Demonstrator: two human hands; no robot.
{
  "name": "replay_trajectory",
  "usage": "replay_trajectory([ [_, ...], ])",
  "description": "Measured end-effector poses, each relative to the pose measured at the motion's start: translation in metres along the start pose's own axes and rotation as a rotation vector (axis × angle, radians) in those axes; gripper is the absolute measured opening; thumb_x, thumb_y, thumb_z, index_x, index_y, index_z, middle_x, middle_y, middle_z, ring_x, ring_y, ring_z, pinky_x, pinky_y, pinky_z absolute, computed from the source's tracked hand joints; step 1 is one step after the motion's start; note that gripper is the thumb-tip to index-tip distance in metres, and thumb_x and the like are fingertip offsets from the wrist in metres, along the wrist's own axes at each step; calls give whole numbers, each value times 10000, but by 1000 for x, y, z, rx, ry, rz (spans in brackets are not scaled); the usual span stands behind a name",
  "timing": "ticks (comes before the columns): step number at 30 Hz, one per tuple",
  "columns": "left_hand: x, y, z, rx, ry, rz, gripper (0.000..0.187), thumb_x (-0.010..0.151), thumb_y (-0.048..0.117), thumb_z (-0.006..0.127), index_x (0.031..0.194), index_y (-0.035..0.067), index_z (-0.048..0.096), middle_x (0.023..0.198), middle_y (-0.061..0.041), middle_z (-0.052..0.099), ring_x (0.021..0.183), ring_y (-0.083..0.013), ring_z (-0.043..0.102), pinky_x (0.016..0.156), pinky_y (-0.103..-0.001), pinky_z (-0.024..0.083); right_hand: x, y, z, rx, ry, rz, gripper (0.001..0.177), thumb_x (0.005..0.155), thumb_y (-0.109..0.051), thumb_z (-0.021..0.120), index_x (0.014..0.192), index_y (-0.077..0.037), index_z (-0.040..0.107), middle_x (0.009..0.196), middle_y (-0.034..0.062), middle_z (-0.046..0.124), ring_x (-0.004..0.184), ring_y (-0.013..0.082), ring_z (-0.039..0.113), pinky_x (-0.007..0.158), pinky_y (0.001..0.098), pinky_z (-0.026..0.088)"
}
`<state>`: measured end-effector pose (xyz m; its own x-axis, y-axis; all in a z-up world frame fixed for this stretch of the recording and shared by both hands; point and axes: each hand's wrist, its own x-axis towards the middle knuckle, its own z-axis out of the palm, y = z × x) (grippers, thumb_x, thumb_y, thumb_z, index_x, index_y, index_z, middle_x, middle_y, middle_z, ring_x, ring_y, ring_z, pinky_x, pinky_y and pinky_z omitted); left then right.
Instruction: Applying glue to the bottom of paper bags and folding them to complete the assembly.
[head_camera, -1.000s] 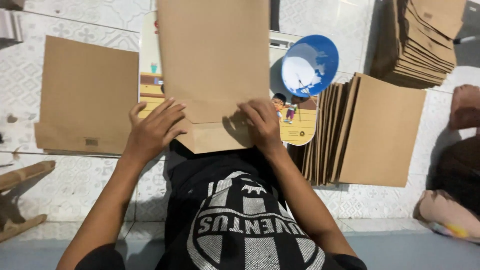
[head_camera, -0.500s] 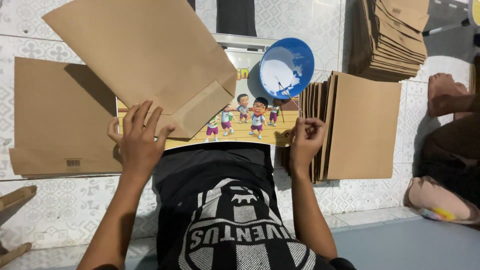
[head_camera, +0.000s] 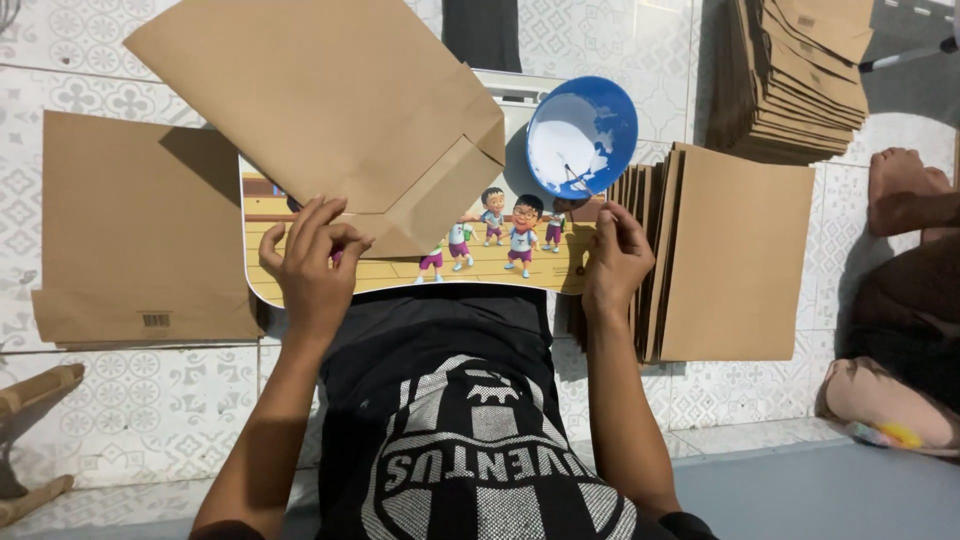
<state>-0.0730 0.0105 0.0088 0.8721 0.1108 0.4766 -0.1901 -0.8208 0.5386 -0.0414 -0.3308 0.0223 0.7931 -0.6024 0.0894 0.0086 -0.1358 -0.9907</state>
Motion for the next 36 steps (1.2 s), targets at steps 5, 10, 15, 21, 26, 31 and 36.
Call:
replay_trajectory([
  [5, -3, -1, 1, -53, 48, 33, 187, 896, 280, 885, 867, 219, 711, 1213, 62, 780, 1268, -154, 670, 1162, -381, 211, 5, -12, 4, -78, 3, -214, 125, 984, -44, 756, 1106, -53, 778, 934, 114, 739, 734, 116, 627, 636, 253, 529],
  [10, -6, -5, 5, -153, 49, 64, 112, 897, 194, 871, 895, 192, 758, 1202, 29, 789, 1263, -184, 676, 1198, -388, 266, 10, -21, -1, -192, -34, -484, 132, 995, -6, 762, 1123, -24, 788, 984, 135, 721, 838, 189, 693, 717, 298, 552],
  [15, -6, -1, 3, -256, 54, 47, 119, 929, 223, 824, 875, 140, 757, 1039, 27, 807, 1186, -224, 718, 1198, -412, 324, 6, -27, 3, -258, -139, -550, 158, 996, 56, 735, 1135, -4, 781, 1001, 153, 725, 922, 246, 718, 752, 328, 579],
  [21, -6, -6, 1, -352, 53, 40, 127, 869, 184, 880, 861, 123, 769, 950, 3, 795, 1111, -265, 743, 1165, -425, 395, 7, -23, -10, -216, -100, -453, 142, 1053, -9, 675, 1179, 1, 739, 1031, 165, 723, 931, 228, 690, 764, 314, 586],
  [26, -6, -8, 0, -369, 71, 55, 215, 814, 152, 935, 815, 97, 727, 891, -2, 781, 1022, -278, 747, 1112, -444, 453, 10, -21, -11, -216, -71, -471, 112, 1032, 3, 714, 1136, 16, 756, 972, 172, 736, 848, 208, 701, 676, 314, 579],
  [31, -5, -10, 4, -362, 96, 42, 369, 759, 207, 993, 761, 105, 639, 867, 15, 763, 982, -272, 743, 1077, -438, 480, 7, -25, -6, -219, -111, -448, 99, 1018, 4, 731, 1108, 22, 768, 943, 187, 745, 818, 218, 707, 662, 313, 578],
  [36, -3, -2, -1, -320, 76, 67, 369, 773, 180, 976, 786, 106, 616, 907, 13, 776, 979, -264, 736, 1103, -448, 441, 10, -21, -8, -114, -30, -298, 120, 1033, -67, 723, 1135, -12, 754, 992, 183, 749, 836, 194, 696, 691, 284, 589],
])
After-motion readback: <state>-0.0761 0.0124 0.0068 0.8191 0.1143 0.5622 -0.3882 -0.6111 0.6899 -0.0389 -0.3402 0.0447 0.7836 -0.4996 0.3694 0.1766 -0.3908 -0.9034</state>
